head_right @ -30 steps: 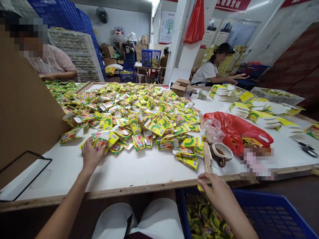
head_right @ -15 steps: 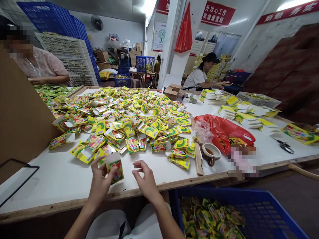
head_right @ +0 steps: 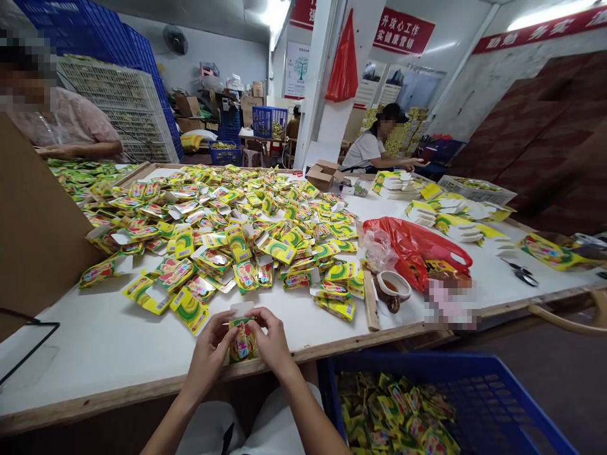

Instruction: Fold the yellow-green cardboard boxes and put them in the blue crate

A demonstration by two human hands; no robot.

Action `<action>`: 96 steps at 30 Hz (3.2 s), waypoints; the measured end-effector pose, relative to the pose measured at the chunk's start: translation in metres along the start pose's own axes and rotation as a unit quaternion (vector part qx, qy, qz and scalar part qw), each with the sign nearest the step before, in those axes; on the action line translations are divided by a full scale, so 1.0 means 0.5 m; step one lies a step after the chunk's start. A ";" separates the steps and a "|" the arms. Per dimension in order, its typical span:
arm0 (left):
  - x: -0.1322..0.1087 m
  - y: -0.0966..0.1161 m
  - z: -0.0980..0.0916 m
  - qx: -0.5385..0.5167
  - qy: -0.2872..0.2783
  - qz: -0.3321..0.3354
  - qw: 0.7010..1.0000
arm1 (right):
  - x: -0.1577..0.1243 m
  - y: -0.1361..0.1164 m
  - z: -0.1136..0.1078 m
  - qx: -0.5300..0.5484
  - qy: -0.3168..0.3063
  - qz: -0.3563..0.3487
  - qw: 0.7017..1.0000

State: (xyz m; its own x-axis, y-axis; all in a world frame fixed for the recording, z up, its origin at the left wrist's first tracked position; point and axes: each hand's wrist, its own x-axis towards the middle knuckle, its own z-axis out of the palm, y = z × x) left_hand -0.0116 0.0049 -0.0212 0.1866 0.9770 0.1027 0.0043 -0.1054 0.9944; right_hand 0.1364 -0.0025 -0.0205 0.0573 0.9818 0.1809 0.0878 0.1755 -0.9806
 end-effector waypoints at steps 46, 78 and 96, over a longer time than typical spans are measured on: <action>0.067 -0.006 -0.106 0.359 0.291 0.010 0.887 | -0.119 -0.125 -0.292 -0.363 0.206 0.040 0.908; 0.010 0.021 -0.009 0.067 -0.061 0.015 0.996 | -0.027 -0.003 -0.018 -0.030 0.009 -0.008 0.999; 0.014 0.023 0.027 0.062 0.007 0.042 0.997 | 0.008 -0.014 -0.025 -0.065 0.021 -0.069 0.995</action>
State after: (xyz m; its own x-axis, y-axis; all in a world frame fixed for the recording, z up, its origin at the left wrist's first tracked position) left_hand 0.0028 0.0079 -0.0092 0.1770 0.9662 0.1872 0.1111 -0.2086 0.9717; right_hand 0.1485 -0.0007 -0.0118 0.0779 0.9444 0.3194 0.2250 0.2955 -0.9285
